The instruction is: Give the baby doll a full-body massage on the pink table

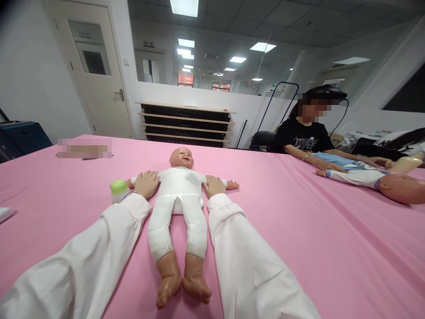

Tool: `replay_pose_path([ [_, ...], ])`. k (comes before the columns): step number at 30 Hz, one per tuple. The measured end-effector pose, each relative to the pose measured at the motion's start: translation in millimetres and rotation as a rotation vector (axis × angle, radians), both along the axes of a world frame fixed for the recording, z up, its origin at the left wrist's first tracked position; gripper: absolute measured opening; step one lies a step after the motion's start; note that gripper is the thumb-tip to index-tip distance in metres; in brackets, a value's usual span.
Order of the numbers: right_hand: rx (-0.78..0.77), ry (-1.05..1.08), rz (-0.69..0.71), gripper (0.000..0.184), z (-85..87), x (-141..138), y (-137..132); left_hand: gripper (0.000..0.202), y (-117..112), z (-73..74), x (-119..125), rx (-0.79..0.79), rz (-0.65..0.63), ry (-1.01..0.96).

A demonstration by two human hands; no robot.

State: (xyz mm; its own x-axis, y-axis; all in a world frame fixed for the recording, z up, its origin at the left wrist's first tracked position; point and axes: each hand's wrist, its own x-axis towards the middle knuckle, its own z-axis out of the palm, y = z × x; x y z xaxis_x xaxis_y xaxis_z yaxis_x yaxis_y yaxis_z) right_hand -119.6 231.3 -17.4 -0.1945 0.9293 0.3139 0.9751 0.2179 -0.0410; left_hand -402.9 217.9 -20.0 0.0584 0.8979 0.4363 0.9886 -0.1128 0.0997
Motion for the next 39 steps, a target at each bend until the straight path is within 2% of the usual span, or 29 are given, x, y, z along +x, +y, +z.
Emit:
replay_pose_path([
  [4,-0.001,-0.107,-0.099,0.035,6.1,12,-4,0.041,-4,0.8,-6,0.021,0.161,0.022],
  [6,-0.024,-0.127,-0.155,0.033,14.1,17,-7,0.04,-5,1.0,-7,0.029,0.202,0.049],
  [8,-0.069,-0.11,-0.146,0.032,24.3,17,-12,0.038,-5,0.8,-6,0.036,0.217,0.058],
  [10,-0.096,-0.041,-0.007,0.035,32.8,11,-24,0.037,-5,0.6,-4,0.031,0.23,0.047],
  [12,-0.096,0.091,0.231,0.042,34.6,-3,-42,0.037,-4,0.2,-2,0.018,0.246,0.031],
  [14,-0.119,0.248,0.451,0.053,27.8,-20,-67,0.037,-4,-0.3,-1,0.005,0.256,0.024],
  [15,-0.155,0.31,0.519,0.059,22.1,-27,-81,0.037,-4,-0.7,-1,-0.002,0.26,0.024],
  [18,-0.213,0.413,0.612,0.072,5.1,-37,-122,0.038,-4,-1.7,-2,-0.004,0.268,0.029],
  [20,-0.242,0.422,0.688,0.068,1.2,-31,-147,0.039,-4,-1.7,-1,-0.003,0.272,0.027],
  [24,-0.384,0.457,0.846,0.044,17.5,-13,-184,0.039,-4,-0.6,0,-0.017,0.279,0.011],
  [26,-0.512,0.593,0.919,0.039,31.5,-10,-191,0.038,-4,-0.4,1,-0.01,0.283,0.007],
  [28,-0.634,0.817,0.962,0.041,43.5,-15,-187,0.038,-4,-0.9,1,0.003,0.285,0.005],
  [29,-0.649,0.929,0.95,0.043,47.4,-20,-181,0.038,-4,-1.2,1,0.006,0.284,0.005],
  [31,-0.535,1.071,0.851,0.044,49.8,-33,-163,0.038,-4,-1.8,0,0.009,0.279,0.007],
  [33,-0.337,1.003,0.765,0.046,44.9,-45,-143,0.039,-5,-2.1,0,0.012,0.274,0.014],
  [35,-0.212,0.767,0.761,0.056,35.6,-52,-130,0.038,-5,-2.0,-1,0.01,0.269,0.026],
  [37,-0.182,0.502,0.803,0.063,26.0,-53,-129,0.037,-4,-2.0,-1,0.007,0.264,0.036],
  [39,-0.181,0.318,0.839,0.063,19.4,-48,-138,0.036,-3,-2.4,-1,0.014,0.263,0.04],
])
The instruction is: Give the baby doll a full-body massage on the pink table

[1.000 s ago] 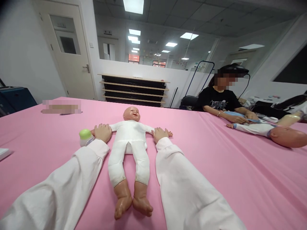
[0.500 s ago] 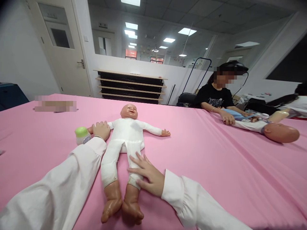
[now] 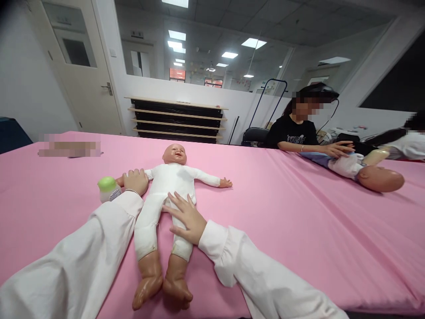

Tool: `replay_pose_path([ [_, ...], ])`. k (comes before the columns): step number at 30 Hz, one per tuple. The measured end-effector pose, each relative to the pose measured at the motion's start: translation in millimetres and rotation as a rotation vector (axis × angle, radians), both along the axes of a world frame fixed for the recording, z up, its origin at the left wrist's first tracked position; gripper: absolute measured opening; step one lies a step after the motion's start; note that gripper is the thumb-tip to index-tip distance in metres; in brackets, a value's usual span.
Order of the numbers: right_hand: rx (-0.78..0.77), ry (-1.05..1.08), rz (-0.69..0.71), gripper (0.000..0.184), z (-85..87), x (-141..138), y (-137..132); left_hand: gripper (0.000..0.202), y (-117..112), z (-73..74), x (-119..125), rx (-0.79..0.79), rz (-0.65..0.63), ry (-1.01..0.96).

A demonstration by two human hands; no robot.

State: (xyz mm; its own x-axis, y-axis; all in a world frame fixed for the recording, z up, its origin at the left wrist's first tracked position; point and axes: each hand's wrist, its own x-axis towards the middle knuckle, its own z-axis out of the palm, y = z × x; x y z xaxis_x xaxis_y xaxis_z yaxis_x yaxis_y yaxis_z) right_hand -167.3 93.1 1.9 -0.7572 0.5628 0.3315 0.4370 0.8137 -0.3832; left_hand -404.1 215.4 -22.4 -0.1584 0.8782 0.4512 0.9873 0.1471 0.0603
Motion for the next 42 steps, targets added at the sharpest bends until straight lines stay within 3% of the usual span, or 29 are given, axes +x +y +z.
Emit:
replay_pose_path([
  [8,-0.049,-0.122,0.135,0.046,1.3,27,-57,0.039,-1,-1.5,1,0.047,-0.018,-0.054],
  [13,-0.073,-0.07,0.13,0.041,4.0,26,-59,0.046,-15,14.8,10,0.154,-0.233,-0.325],
  [16,-0.09,-0.065,0.122,0.04,4.3,26,-58,0.051,-47,24.1,19,0.059,-0.524,-0.507],
  [20,-0.093,-0.062,0.137,0.042,0.4,26,-55,0.054,-113,22.6,22,-0.252,-0.911,-0.446],
  [24,-0.098,-0.049,0.142,0.044,-3.2,25,-52,0.046,-172,17.2,9,-0.35,-1.057,-0.35],
  [27,-0.116,-0.044,0.152,0.044,-3.2,24,-52,0.042,-193,21.9,-4,-0.438,-1.141,-0.403],
  [29,-0.125,-0.037,0.157,0.043,-2.5,24,-52,0.034,-193,29.1,-9,-0.552,-1.204,-0.526],
  [31,-0.131,-0.021,0.154,0.044,-2.0,24,-53,0.034,-182,36.3,-8,-0.596,-1.175,-0.76],
  [34,-0.146,-0.017,0.13,0.044,-1.4,24,-55,0.04,-154,40.4,2,-0.334,-0.94,-0.983],
  [37,-0.156,-0.019,0.122,0.044,-1.2,24,-55,0.053,-132,34.8,18,-0.14,-0.855,-0.727],
  [39,-0.157,-0.011,0.136,0.044,-1.7,24,-54,0.061,-128,29.0,26,-0.218,-0.899,-0.524],
  [42,-0.151,0.0,0.152,0.045,-2.9,24,-53,0.055,-140,23.8,28,-0.351,-1.006,-0.397],
])
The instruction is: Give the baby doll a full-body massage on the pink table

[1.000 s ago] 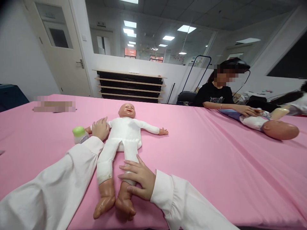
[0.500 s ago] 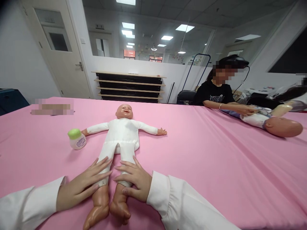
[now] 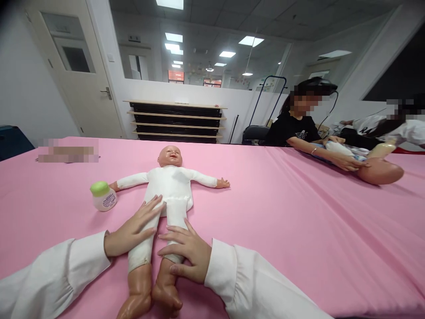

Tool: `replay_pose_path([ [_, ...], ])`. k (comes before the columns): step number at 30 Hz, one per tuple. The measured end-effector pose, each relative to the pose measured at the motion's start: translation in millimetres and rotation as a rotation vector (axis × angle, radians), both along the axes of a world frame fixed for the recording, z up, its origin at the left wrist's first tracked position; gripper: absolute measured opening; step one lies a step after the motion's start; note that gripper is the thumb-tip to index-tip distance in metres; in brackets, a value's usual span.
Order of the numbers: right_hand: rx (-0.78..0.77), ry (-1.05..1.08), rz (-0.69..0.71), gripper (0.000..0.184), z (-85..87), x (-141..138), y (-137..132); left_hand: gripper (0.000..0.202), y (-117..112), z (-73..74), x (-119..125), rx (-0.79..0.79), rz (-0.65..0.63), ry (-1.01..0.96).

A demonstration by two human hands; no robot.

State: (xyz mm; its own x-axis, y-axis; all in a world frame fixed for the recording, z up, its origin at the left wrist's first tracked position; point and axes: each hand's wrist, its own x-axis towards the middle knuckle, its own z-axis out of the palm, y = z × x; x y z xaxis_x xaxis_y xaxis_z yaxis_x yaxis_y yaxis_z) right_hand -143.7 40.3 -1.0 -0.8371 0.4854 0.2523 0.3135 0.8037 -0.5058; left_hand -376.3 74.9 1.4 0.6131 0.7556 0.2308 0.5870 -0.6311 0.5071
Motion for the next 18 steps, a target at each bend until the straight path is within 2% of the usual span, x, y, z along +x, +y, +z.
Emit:
replay_pose_path([
  [4,0.007,0.0,-0.006,0.045,-0.1,0,0,0.039,-31,1.8,-10,-0.067,-0.175,-0.028],
  [7,-0.007,-0.024,-0.02,0.043,1.3,1,0,0.03,-44,3.9,-19,-0.276,-0.278,-0.203],
  [8,-0.015,-0.03,-0.022,0.043,1.7,1,-1,0.029,-43,4.1,-22,-0.363,-0.273,-0.322],
  [10,-0.025,-0.035,-0.017,0.042,2.1,2,-1,0.033,-35,4.1,-24,-0.474,-0.166,-0.591],
  [12,-0.025,-0.027,-0.017,0.041,1.9,2,-1,0.035,-19,4.0,-24,-0.446,0.011,-0.729],
  [13,-0.023,-0.024,-0.016,0.04,1.5,2,-1,0.038,-10,3.6,-22,-0.394,0.093,-0.713],
  [15,-0.019,-0.021,-0.016,0.041,0.8,2,-1,0.05,5,2.1,-18,-0.303,0.186,-0.534],
  [18,-0.009,-0.023,-0.023,0.041,0.2,2,-1,0.06,11,-1.6,-14,-0.228,0.164,-0.216],
])
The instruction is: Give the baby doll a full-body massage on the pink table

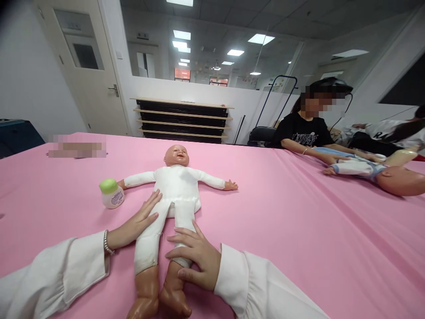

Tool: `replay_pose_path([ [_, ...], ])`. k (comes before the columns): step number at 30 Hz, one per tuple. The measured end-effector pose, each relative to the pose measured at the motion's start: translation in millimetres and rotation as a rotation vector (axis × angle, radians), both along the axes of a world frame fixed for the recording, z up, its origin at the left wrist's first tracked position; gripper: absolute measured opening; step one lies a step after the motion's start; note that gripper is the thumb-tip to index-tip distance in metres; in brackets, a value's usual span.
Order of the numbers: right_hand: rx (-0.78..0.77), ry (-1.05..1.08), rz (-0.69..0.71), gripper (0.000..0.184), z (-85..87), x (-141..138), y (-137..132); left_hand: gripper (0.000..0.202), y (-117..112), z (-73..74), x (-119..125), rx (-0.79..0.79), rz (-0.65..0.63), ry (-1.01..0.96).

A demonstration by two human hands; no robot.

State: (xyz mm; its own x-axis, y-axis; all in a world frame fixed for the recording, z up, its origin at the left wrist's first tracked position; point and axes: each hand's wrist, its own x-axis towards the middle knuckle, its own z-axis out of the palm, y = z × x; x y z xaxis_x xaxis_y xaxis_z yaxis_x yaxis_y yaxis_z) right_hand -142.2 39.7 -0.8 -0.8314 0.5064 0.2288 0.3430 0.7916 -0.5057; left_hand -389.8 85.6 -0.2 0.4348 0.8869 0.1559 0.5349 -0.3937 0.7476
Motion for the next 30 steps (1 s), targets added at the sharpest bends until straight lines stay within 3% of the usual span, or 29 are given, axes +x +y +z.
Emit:
replay_pose_path([
  [3,0.011,0.0,0.007,0.041,0.3,0,0,0.061,-15,-0.7,1,0.088,-0.137,0.145],
  [6,0.011,0.008,0.021,0.041,1.0,0,1,0.053,-36,2.8,0,0.105,-0.233,0.125],
  [10,0.008,-0.001,0.006,0.041,1.7,0,0,0.037,-46,5.7,-1,-0.093,-0.275,-0.222],
  [12,0.014,-0.005,-0.006,0.041,2.0,-1,-1,0.04,-41,5.0,-2,-0.162,-0.206,-0.457],
  [14,0.015,0.0,-0.007,0.041,2.3,-1,-3,0.038,-33,3.8,-1,-0.151,-0.099,-0.554],
  [18,0.016,0.03,-0.016,0.041,2.4,-2,-4,0.053,-21,1.8,1,-0.008,-0.026,-0.215],
  [21,0.028,0.033,-0.008,0.041,2.3,-3,-3,0.052,-25,2.0,3,0.102,-0.119,0.068],
  [23,0.04,0.049,-0.005,0.04,2.3,-4,-3,0.043,-32,3.3,3,0.127,-0.211,0.145],
  [26,0.047,0.071,-0.007,0.041,2.6,-4,-2,0.034,-42,5.7,0,0.108,-0.338,0.085],
  [30,0.027,0.055,-0.009,0.041,3.0,-1,-3,0.028,-50,6.2,-6,-0.052,-0.406,-0.293],
])
